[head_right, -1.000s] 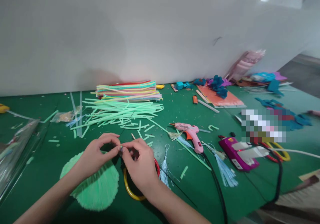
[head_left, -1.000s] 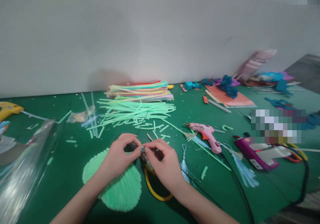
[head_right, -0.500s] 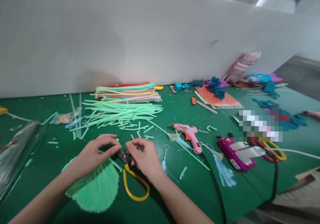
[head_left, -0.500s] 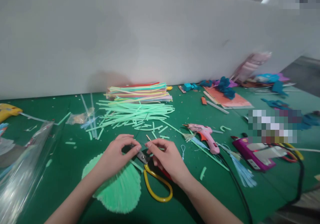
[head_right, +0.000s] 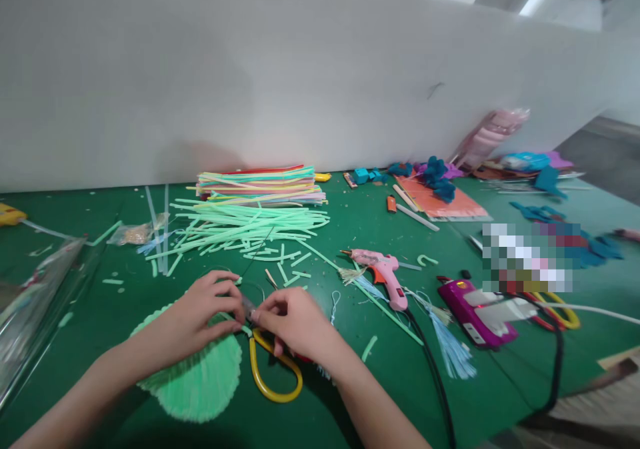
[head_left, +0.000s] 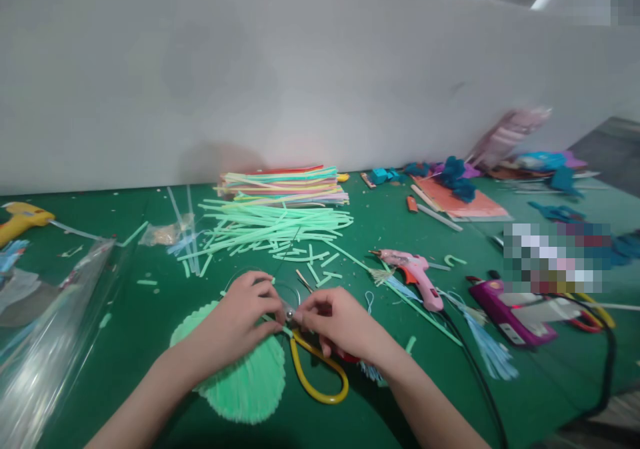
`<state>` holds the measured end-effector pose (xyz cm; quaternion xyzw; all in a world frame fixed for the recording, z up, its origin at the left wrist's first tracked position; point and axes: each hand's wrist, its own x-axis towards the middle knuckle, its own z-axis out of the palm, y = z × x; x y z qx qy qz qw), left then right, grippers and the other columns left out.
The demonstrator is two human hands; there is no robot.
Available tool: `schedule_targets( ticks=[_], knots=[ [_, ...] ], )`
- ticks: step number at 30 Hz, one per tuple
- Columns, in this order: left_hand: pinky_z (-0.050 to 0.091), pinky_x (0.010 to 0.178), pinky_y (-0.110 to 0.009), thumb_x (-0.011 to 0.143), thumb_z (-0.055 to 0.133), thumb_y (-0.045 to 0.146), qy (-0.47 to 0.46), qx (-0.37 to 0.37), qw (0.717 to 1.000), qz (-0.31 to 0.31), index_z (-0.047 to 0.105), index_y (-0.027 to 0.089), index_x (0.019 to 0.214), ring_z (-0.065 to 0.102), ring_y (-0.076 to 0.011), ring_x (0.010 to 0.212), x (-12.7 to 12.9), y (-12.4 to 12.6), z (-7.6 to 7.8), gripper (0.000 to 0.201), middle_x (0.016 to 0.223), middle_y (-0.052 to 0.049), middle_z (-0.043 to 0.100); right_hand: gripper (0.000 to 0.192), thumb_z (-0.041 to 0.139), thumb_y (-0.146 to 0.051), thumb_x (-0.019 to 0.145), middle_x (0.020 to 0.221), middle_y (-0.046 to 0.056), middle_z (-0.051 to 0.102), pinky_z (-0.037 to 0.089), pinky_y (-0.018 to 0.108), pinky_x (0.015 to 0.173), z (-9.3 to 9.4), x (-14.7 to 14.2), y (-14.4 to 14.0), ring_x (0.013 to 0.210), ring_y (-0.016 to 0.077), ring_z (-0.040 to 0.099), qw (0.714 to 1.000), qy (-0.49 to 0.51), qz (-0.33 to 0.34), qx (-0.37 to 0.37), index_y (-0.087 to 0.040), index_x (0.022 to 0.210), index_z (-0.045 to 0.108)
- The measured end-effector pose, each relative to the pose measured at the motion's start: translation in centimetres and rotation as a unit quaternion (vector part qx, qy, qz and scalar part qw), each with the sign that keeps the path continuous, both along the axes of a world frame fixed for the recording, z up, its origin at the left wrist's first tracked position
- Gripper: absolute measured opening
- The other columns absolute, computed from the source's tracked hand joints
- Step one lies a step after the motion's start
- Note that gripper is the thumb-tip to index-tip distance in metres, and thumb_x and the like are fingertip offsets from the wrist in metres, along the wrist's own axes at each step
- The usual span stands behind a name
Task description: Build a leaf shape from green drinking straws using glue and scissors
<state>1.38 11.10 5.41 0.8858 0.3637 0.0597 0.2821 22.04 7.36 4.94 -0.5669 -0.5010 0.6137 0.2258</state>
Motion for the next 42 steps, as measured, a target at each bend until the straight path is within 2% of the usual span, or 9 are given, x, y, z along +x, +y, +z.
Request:
schedule_targets(
  ticks=[4,8,14,20,25,30,35,37,42],
  knots=[
    [0.035,0.100,-0.039,0.093,0.053,0.026,-0.026,0.007,1.000,0.004,0.063,0.026,0.088,0.041,-0.0227,0.119,-0.1,0.4,-0.4,0.011,0.098,0.000,0.064,0.013,0.060,-0.027,0.086,0.069,-0.002,0.066,0.035,0.013,0.030,0.2,-0.2,-0.2,0.038,0.0049,0.056,0.997,0.036,0.042,-0.051,-0.015,0.081,0.063],
    [0.036,0.099,-0.038,0.093,0.053,0.027,-0.050,-0.006,0.999,0.015,0.062,0.026,0.087,0.040,-0.0223,0.119,-0.3,0.5,-0.4,0.010,0.098,0.000,0.063,0.016,0.064,-0.029,0.085,0.076,0.001,0.070,0.037,0.012,0.030,-0.3,-0.4,-0.2,0.038,0.0048,0.058,0.996,0.065,0.026,-0.056,-0.014,0.081,0.062],
    [0.038,0.097,-0.040,0.092,0.053,0.026,-0.069,-0.009,0.997,0.012,0.063,0.025,0.086,0.043,-0.0237,0.117,-0.3,0.4,-0.4,0.012,0.096,-0.002,0.063,0.036,0.074,-0.046,0.073,0.081,0.007,0.073,0.042,0.013,0.033,-1.4,-0.7,-0.2,0.042,0.0062,0.061,0.989,0.129,0.017,-0.069,-0.012,0.078,0.063],
    [0.040,0.096,-0.039,0.091,0.053,0.024,-0.078,-0.007,0.997,0.014,0.064,0.025,0.084,0.046,-0.0237,0.116,-0.2,0.4,-0.1,0.013,0.094,-0.002,0.064,0.042,0.077,-0.051,0.068,0.073,0.005,0.072,0.044,0.014,0.036,-1.8,-1.1,-0.4,0.044,0.0079,0.063,0.985,0.159,-0.007,-0.070,-0.012,0.078,0.065],
    [0.041,0.095,-0.038,0.090,0.054,0.023,-0.085,-0.003,0.996,0.014,0.064,0.025,0.083,0.047,-0.0235,0.114,-0.1,0.4,0.0,0.013,0.092,-0.002,0.065,0.041,0.078,-0.050,0.067,0.067,0.003,0.070,0.044,0.013,0.036,-1.7,-1.4,-0.4,0.044,0.0077,0.062,0.986,0.152,-0.020,-0.066,-0.012,0.074,0.064],
    [0.041,0.097,-0.038,0.091,0.053,0.024,-0.074,-0.009,0.997,0.022,0.063,0.025,0.084,0.046,-0.0233,0.117,-0.4,0.5,-0.2,0.012,0.096,-0.003,0.063,0.040,0.075,-0.049,0.071,0.071,0.003,0.070,0.044,0.013,0.036,-1.5,-1.1,-0.2,0.044,0.0080,0.063,0.988,0.141,-0.006,-0.055,-0.011,0.078,0.063],
    [0.039,0.102,-0.044,0.092,0.049,0.029,-0.078,0.015,0.995,0.068,0.062,0.024,0.085,0.042,-0.0251,0.123,-0.3,0.4,-0.7,0.015,0.120,-0.007,0.053,0.028,0.060,-0.041,0.087,0.072,-0.002,0.066,0.038,0.016,0.028,-1.6,-0.5,0.4,0.034,0.0076,0.057,0.994,0.026,-0.098,0.032,-0.015,0.097,0.057],
    [0.039,0.102,-0.047,0.092,0.048,0.029,-0.081,0.026,0.993,0.079,0.062,0.023,0.084,0.042,-0.0262,0.125,-0.1,0.2,-0.8,0.017,0.124,-0.007,0.052,0.024,0.058,-0.034,0.088,0.066,-0.005,0.062,0.036,0.016,0.028,-1.8,-0.4,0.6,0.032,0.0068,0.054,0.994,-0.014,-0.094,0.050,-0.016,0.104,0.057],
    [0.040,0.102,-0.047,0.091,0.049,0.027,-0.077,0.060,0.991,0.087,0.062,0.023,0.083,0.043,-0.0272,0.126,0.7,0.1,-1.2,0.016,0.121,-0.008,0.058,0.008,0.059,-0.024,0.085,0.058,-0.007,0.058,0.032,0.015,0.030,-2.1,-0.7,0.9,0.030,0.0039,0.048,0.996,-0.025,-0.056,0.066,-0.017,0.086,0.061]
  ],
)
